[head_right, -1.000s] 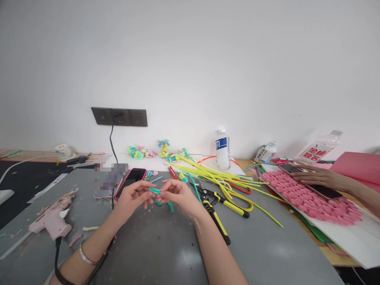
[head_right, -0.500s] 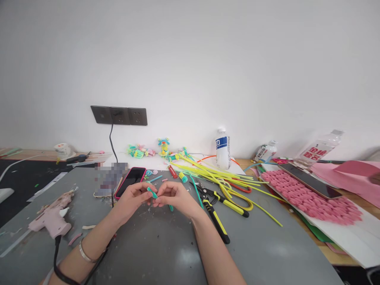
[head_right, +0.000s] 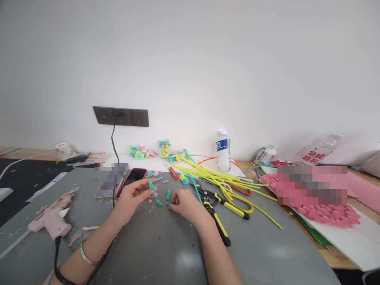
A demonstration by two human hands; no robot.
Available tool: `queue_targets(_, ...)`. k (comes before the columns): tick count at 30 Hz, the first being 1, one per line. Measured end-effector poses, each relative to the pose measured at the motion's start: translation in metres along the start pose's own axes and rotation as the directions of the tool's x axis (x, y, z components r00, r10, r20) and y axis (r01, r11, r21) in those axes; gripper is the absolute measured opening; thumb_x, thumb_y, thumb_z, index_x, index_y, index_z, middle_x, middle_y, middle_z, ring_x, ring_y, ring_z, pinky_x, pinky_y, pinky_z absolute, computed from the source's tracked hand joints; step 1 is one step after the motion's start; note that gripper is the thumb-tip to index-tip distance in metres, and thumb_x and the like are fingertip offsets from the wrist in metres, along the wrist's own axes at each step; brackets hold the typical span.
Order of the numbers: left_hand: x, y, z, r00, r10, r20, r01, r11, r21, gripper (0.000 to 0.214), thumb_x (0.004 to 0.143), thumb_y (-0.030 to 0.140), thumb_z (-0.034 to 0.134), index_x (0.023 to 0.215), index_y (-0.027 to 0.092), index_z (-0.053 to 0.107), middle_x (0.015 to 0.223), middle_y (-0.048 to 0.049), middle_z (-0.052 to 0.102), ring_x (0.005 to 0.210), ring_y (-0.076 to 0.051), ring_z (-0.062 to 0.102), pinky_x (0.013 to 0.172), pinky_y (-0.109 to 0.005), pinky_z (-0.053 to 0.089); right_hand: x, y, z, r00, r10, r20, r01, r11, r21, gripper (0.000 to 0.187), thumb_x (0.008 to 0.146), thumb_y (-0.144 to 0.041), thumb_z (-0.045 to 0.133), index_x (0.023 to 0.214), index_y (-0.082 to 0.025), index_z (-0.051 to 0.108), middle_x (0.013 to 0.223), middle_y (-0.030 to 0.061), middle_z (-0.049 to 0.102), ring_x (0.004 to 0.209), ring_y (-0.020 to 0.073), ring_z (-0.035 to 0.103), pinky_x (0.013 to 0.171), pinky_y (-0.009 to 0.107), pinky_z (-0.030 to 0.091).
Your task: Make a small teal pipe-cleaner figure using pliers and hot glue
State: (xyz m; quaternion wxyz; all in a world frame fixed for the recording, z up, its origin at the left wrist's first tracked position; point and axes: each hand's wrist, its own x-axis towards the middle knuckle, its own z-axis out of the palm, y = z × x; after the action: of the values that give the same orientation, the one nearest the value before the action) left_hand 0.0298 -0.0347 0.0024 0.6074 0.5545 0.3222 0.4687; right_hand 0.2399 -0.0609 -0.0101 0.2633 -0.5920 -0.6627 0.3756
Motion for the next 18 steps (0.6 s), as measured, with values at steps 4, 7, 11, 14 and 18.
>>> queue_targets(4, -0.001, 0.003, 0.004, 1.0, -0.02, 0.015, 0.02, 1.0, -0.016, 0.034, 0.069, 0.036, 0.084, 0.09, 0.014, 0.068, 0.081, -0.0064, 0.076, 0.071, -0.017, 0.069, 0.057, -0.025, 0.058, -0.004, -0.003, -0.006, 0.998, 0.019, 0.066, -0.027, 0.992, 0.124, 0.022, 0.068, -0.021, 0.078, 0.062, -0.019, 0.058, 0.052, -0.0049, 0.053, 0.042, 0.0098, 0.047, 0.036, 0.021, 0.035)
queue_targets(7, -0.002, 0.004, 0.006, 0.997, -0.062, 0.046, 0.062, 0.998, 0.013, 0.034, 0.066, 0.037, 0.085, 0.085, 0.014, 0.067, 0.077, -0.0066, 0.076, 0.068, -0.017, 0.07, 0.057, -0.026, 0.058, -0.006, -0.008, -0.015, 0.989, -0.011, 0.148, -0.05, 0.914, 0.403, 0.025, 0.074, -0.037, 0.077, 0.073, -0.019, 0.06, 0.054, -0.0055, 0.057, 0.042, 0.0084, 0.049, 0.039, 0.02, 0.038)
queue_targets(11, -0.002, 0.004, 0.006, 0.988, -0.113, 0.108, 0.107, 0.993, 0.056, 0.034, 0.067, 0.038, 0.084, 0.086, 0.013, 0.071, 0.079, -0.0079, 0.078, 0.069, -0.018, 0.071, 0.059, -0.026, 0.057, -0.007, -0.017, -0.015, 0.989, -0.07, 0.128, -0.035, 0.738, 0.674, 0.035, 0.072, -0.045, 0.081, 0.081, -0.018, 0.061, 0.059, -0.0053, 0.063, 0.043, 0.0071, 0.056, 0.04, 0.017, 0.037)
queue_targets(14, -0.002, 0.004, 0.005, 0.986, -0.133, 0.103, 0.127, 0.99, 0.065, 0.034, 0.065, 0.037, 0.085, 0.085, 0.013, 0.073, 0.078, -0.0068, 0.078, 0.067, -0.017, 0.071, 0.059, -0.025, 0.056, -0.004, -0.021, -0.005, 0.985, -0.087, 0.15, -0.048, 0.697, 0.716, 0.037, 0.07, -0.045, 0.083, 0.08, -0.016, 0.061, 0.059, -0.004, 0.065, 0.044, 0.0079, 0.061, 0.041, 0.017, 0.041)
queue_targets(18, -0.001, 0.004, 0.005, 0.984, -0.158, 0.082, 0.153, 0.986, 0.061, 0.032, 0.063, 0.036, 0.087, 0.082, 0.014, 0.074, 0.076, -0.0056, 0.078, 0.065, -0.017, 0.072, 0.059, -0.025, 0.056, -0.001, -0.021, 0.003, 0.984, -0.093, 0.151, -0.046, 0.685, 0.727, 0.039, 0.066, -0.043, 0.086, 0.08, -0.016, 0.062, 0.06, -0.0025, 0.068, 0.044, 0.0094, 0.063, 0.041, 0.017, 0.044)
